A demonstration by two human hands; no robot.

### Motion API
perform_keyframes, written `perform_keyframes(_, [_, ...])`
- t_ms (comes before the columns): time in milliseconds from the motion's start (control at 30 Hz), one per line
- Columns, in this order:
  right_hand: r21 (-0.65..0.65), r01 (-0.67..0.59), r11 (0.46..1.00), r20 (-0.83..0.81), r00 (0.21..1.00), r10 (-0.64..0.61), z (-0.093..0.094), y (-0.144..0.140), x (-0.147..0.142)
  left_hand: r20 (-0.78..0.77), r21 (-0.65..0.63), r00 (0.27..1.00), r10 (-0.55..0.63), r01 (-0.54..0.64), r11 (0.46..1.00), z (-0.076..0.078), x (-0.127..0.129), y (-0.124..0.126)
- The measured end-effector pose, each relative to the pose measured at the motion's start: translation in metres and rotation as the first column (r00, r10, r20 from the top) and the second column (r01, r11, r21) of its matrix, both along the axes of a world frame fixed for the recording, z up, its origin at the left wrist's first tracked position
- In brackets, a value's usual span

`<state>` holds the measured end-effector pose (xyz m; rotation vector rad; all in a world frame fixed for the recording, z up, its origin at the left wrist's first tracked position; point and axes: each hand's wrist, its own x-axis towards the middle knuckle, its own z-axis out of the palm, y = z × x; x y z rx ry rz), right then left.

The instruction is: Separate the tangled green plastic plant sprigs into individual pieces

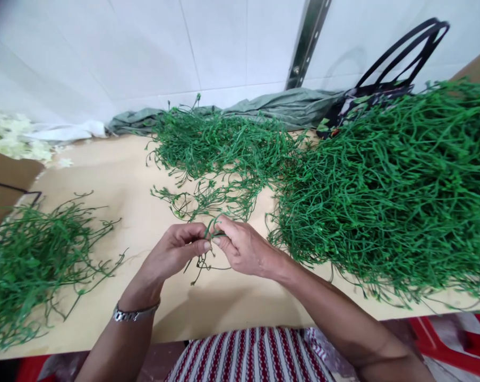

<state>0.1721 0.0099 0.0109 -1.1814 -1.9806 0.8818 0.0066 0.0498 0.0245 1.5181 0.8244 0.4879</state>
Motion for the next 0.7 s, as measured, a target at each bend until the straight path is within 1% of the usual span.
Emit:
perform_keyframes(67, [-0.031,-0.018,0.999,0.021,1.0,0.019,-0.001,-0.001,-0.001,-0.008,-0.016,1.0,-0.006,0.006,1.0,-0.002,-0.001,0.0])
perform_keyframes(133, [-0.071,-0.039,0.997,0.045,0.998,0.042,-0.003,-0.003,0.0,-0.032,-0.005,0.999,-0.019,0.019,1.0,-0.005,-0.003,0.0])
perform_keyframes(200, [-0.106,-0.037,0.994,0.087,0.995,0.046,-0.004,-0.004,0.0,-0.061,0.044,0.998,-0.015,0.018,0.999,-0.006,-0.004,-0.001])
perform_keyframes(267, [-0.146,-0.043,0.988,0.106,0.993,0.059,-0.006,-0.005,0.0,-0.104,0.122,0.994,-0.011,0.024,0.992,-0.006,-0.006,-0.002])
perform_keyframes(333, [-0.217,-0.077,0.973,0.04,0.995,0.087,-0.009,-0.006,0.0,-0.154,0.192,0.988,-0.03,0.059,0.98,-0.004,-0.007,-0.003])
perform_keyframes(400, [-0.301,-0.106,0.948,-0.077,0.993,0.087,-0.012,-0.006,-0.002,-0.189,0.236,0.981,-0.041,0.086,0.968,-0.003,-0.007,-0.004])
perform_keyframes(467, [-0.374,-0.076,0.924,-0.148,0.989,0.021,-0.015,-0.006,-0.005,-0.206,0.268,0.978,-0.025,0.081,0.96,-0.003,-0.006,-0.005])
perform_keyframes(533, [-0.423,-0.002,0.906,-0.178,0.981,-0.081,-0.019,-0.008,-0.008,-0.213,0.29,0.977,-0.008,0.071,0.954,-0.005,-0.005,-0.006])
perform_keyframes(633, [-0.446,0.093,0.89,-0.225,0.951,-0.212,-0.023,-0.011,-0.011,-0.188,0.262,0.982,-0.002,0.052,0.964,-0.009,-0.003,-0.006])
perform_keyframes(700, [-0.441,0.11,0.891,-0.243,0.941,-0.237,-0.024,-0.012,-0.011,-0.165,0.221,0.986,0.001,0.036,0.975,-0.012,-0.002,-0.006])
